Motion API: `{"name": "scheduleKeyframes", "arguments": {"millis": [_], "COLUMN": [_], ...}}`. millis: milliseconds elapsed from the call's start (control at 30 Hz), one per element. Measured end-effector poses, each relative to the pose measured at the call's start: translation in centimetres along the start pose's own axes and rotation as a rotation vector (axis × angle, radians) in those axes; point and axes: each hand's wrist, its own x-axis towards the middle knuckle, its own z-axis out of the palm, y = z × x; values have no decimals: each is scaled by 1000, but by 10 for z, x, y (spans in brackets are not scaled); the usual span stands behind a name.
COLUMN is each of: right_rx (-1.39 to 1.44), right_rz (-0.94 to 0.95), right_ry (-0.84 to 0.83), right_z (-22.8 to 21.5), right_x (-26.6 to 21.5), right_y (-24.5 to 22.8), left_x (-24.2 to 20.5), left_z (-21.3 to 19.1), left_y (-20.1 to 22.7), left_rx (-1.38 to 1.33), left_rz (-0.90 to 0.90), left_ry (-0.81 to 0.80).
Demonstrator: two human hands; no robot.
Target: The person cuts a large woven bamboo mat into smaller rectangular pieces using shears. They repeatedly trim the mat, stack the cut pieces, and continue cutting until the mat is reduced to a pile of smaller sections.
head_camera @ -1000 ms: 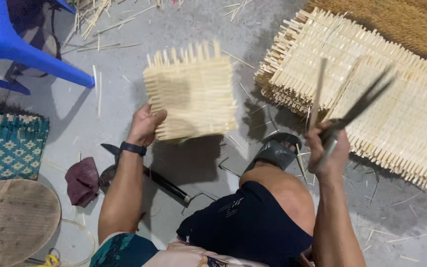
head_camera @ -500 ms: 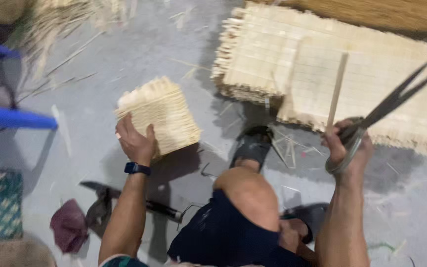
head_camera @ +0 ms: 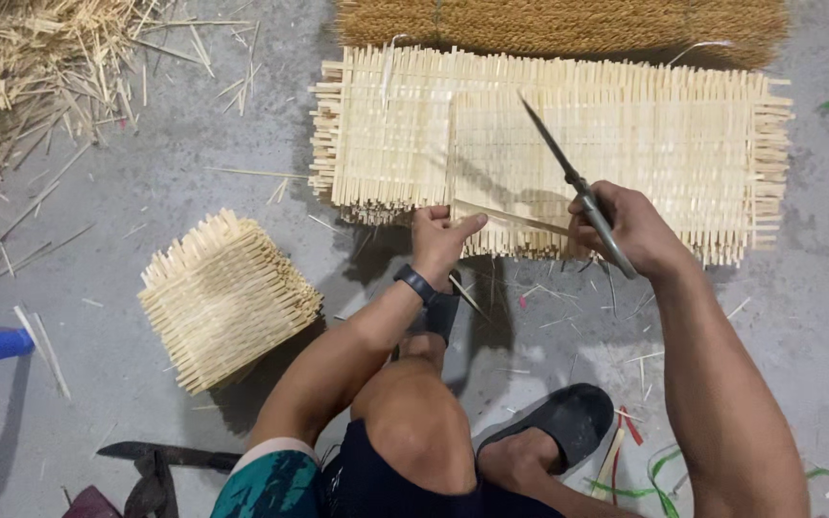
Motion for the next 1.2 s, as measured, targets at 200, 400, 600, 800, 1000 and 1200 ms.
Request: {"name": "scheduleKeyframes", "arguments": {"millis": [200, 400, 600, 800, 1000, 1200], "right_rx": [-237, -287, -274, -129, 387, 538], "right_rz": [106, 74, 99, -127, -144, -468], "right_ry": [45, 83, 112, 467, 830, 743], "right_z": [-9, -9, -3, -9, -24, 3], "right_x": [31, 43, 48, 3, -90, -125], "right_y": [7, 10, 15, 14, 34, 74], "left_x": [1, 19, 32, 26, -3, -12], "left_z": [-5, -5, 9, 11, -21, -137], "left_y": [17, 29, 21, 35, 108, 136], "left_rx": [-74, -145, -126, -118, 60, -210], "left_rz": [145, 70, 38, 2, 461, 233], "left_ry": [-334, -535, -463, -442, -435, -481]}}
